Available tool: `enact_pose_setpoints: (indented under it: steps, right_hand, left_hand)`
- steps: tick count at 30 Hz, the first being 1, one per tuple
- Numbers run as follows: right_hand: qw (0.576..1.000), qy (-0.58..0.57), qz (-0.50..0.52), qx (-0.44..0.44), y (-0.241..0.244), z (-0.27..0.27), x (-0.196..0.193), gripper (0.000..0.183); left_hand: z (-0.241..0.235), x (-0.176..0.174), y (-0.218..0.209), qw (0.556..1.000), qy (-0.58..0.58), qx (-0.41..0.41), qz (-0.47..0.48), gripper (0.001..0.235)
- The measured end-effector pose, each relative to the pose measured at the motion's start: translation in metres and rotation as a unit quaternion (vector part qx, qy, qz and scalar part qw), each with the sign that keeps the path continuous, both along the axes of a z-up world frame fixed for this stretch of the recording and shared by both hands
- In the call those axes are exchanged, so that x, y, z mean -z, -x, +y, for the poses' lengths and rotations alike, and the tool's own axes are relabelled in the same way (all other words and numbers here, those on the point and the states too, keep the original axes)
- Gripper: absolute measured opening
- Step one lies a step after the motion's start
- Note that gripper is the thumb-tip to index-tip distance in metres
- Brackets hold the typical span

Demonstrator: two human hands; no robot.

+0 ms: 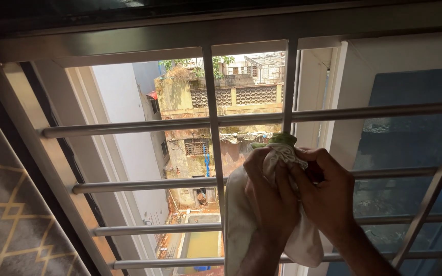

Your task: The person wipes the metal window grille bars with a cloth. They clean the horizontal and vertical bars systematically, moving from the lower sections to the upper frame.

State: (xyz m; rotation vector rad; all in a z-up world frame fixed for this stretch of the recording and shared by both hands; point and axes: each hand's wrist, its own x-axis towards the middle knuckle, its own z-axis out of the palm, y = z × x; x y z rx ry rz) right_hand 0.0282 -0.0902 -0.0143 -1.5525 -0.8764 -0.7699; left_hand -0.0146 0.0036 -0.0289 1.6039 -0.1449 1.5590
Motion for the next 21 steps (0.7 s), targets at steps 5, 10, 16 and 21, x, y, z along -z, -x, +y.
enact_pose_setpoints:
  steps: [5,10,16,21]
  right_hand:
    - [0.997,-0.048,-0.058,0.011,0.009,0.009,-0.019,0.038]
    - [0.994,-0.037,-0.092,0.049,-0.005,0.014,-0.006,0.039]
    - [0.999,-0.014,-0.009,0.052,-0.007,0.005,-0.002,0.023]
    - [0.999,0.006,0.006,0.049,-0.009,-0.001,0.007,0.015]
  left_hand:
    - [0.007,-0.031,0.0,0.983,0.042,0.178,0.001,0.058]
    - [0.007,-0.03,-0.006,0.983,0.049,0.178,-0.011,0.061]
    - [-0.001,-0.02,-0.004,0.992,0.063,0.11,0.025,0.036]
    - [-0.006,-0.004,-0.007,0.997,0.036,0.068,0.007,0.035]
